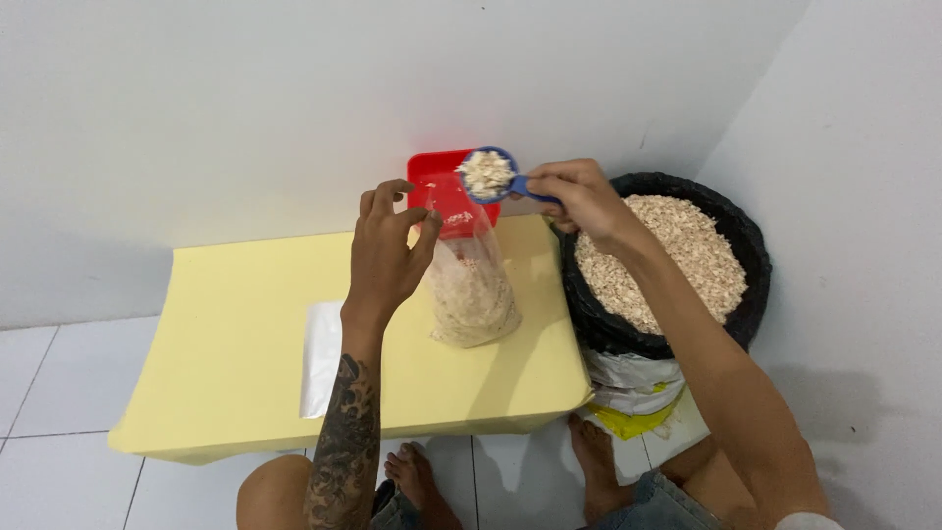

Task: The person weighs a bag of wood shavings on a scale and then uses a scoop to add more shavings from a bin into the bag.

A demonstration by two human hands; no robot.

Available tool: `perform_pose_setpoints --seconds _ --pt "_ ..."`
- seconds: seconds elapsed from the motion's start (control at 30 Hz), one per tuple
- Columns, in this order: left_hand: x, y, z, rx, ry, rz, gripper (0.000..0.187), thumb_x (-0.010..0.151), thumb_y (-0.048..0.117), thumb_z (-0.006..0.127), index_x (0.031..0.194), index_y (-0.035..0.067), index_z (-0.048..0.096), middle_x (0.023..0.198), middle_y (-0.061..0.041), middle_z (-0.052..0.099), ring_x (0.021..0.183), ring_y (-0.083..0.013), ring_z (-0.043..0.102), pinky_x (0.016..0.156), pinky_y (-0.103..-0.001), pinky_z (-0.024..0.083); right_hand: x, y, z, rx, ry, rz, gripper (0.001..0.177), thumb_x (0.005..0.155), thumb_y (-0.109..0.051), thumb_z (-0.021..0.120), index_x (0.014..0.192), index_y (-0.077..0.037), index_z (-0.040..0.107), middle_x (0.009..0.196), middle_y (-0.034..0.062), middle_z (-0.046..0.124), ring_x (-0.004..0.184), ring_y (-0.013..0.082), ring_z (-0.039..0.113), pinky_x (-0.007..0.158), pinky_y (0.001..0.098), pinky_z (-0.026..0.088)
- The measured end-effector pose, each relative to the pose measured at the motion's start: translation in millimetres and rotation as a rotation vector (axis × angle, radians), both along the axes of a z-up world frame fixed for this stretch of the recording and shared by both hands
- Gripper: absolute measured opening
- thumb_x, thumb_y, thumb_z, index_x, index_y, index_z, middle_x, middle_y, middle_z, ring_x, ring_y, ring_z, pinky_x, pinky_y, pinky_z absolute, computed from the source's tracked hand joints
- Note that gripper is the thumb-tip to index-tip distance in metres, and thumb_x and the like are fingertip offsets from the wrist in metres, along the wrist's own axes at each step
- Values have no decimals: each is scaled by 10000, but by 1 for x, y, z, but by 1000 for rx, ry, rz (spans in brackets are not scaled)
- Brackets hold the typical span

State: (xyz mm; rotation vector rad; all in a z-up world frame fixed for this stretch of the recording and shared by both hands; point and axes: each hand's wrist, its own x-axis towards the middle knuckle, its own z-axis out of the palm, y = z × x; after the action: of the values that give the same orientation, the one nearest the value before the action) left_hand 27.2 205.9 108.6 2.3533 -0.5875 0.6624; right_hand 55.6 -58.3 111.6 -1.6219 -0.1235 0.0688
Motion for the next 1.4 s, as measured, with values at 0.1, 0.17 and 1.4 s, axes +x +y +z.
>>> perform_pose_setpoints --seconds 0.1,0.17,1.4 --pt "7 9 -12 17 21 72 208 949 194 643 900 38 770 1222 -145 566 1166 -362 570 868 -515 546 8 26 1 -57 -4 2 133 954 -133 628 958 -72 746 552 9 381 463 61 304 389 201 242" --pt "9 13 -17 21 19 92 184 913 195 665 889 49 774 1222 -142 568 1165 -364 575 862 -515 554 13 30 -2 -188 -89 18 157 965 -135 628 984 -56 763 592 61 491 535 97 430 475 239 381" --pt "-60 -142 -60 -527 -124 -461 88 948 157 660 993 137 733 640 39 590 531 -124 567 533 -285 512 -65 -164 -104 -833 -148 -177 249 930 -190 600 1106 -57 715 976 303 739 994 526 681 865 596 509"
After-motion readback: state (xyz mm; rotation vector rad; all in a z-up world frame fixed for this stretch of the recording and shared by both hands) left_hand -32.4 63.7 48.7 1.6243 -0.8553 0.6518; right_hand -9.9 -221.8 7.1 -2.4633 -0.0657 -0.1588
